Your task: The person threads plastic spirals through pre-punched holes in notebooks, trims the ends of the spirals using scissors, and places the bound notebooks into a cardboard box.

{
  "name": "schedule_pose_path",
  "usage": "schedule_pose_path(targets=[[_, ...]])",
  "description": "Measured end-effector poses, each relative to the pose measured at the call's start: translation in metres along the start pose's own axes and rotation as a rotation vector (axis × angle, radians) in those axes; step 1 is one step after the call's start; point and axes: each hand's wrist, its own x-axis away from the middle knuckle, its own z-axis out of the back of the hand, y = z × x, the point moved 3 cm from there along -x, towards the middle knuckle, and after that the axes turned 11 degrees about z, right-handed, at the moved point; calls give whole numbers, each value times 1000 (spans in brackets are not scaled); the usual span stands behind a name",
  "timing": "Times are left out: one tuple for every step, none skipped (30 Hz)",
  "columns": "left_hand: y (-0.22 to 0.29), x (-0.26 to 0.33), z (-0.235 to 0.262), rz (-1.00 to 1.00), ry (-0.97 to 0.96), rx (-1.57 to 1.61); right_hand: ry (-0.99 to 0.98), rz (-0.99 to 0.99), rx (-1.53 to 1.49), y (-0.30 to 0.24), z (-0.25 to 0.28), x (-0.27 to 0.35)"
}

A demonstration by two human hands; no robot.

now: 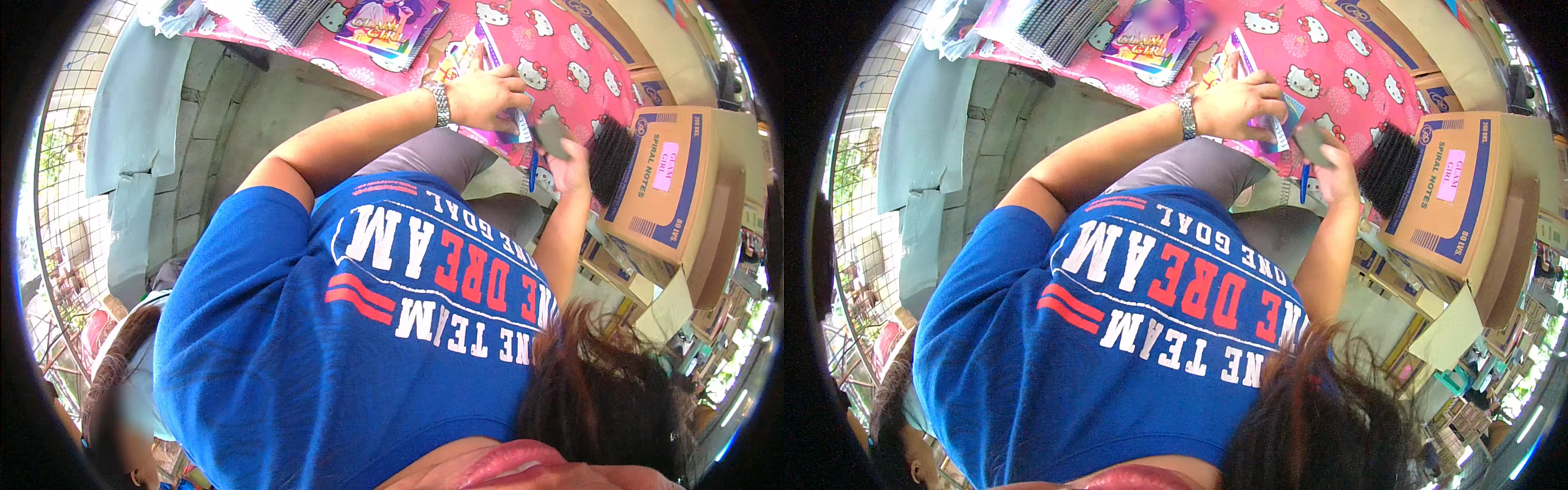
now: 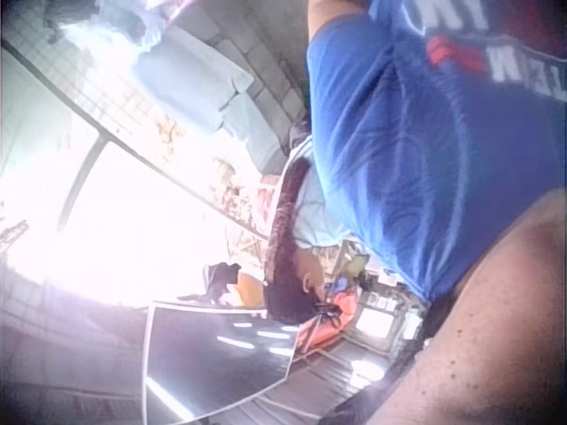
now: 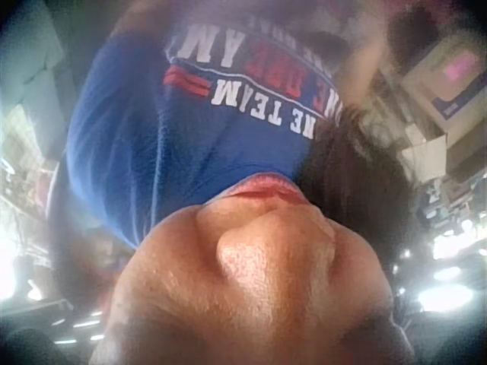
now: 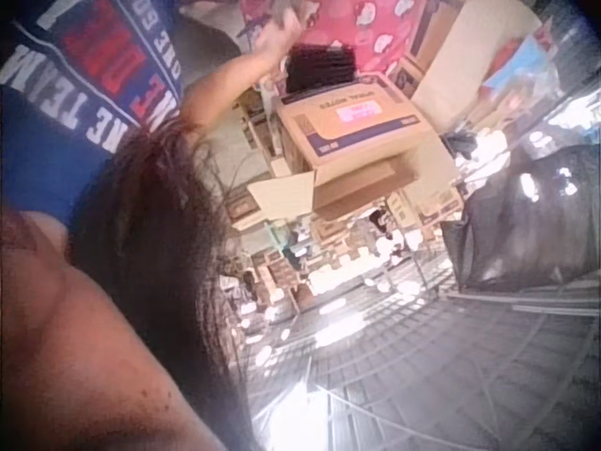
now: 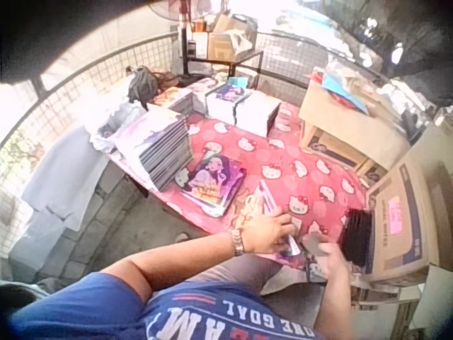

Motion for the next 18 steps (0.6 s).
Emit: schedule_pose_path(targets=[[-4,0,1,7,0,1,-65,89,-317,-18,-21,0],[-4,1,1,17,-22,8,-116,173,-636,-29,-34,5],[0,-2,3,8,-49,19,153,-12,-282,-8,-12,12],[0,-5,5,12,-66,18,177,-51,-188,-1,-5,10],[2,-6,5,11,-73,24,201,-91,-93,5,2,8],[2,-5,4,19,-75,29,215,-133,2,3,-1,2],[1,-5,4,28,-77,34,206,7,-579,-14,-19,9],[-2,-5,5,34,-68,42,168,-39,-343,-8,-14,3],[0,-5,7,24,-71,63,153,-85,-105,1,-6,3],[0,-6,9,19,-69,72,126,-124,131,7,2,-2],[2,-8,9,16,-96,64,67,-97,364,11,9,-5],[1,-8,8,28,-114,53,20,-7,37,2,1,-9],[0,-5,5,43,-137,49,-23,71,-293,-13,-14,-6],[-4,-4,5,44,-87,52,-65,146,-625,-22,-23,-6],[-3,-4,3,27,-47,68,109,25,-291,-7,-6,-3],[-4,-5,4,14,-2,68,143,-3,-195,-3,-3,-5],[-5,-5,2,39,-46,58,176,-31,-100,0,1,-7],[-5,-6,3,26,-61,50,205,-62,0,-1,1,-10]])
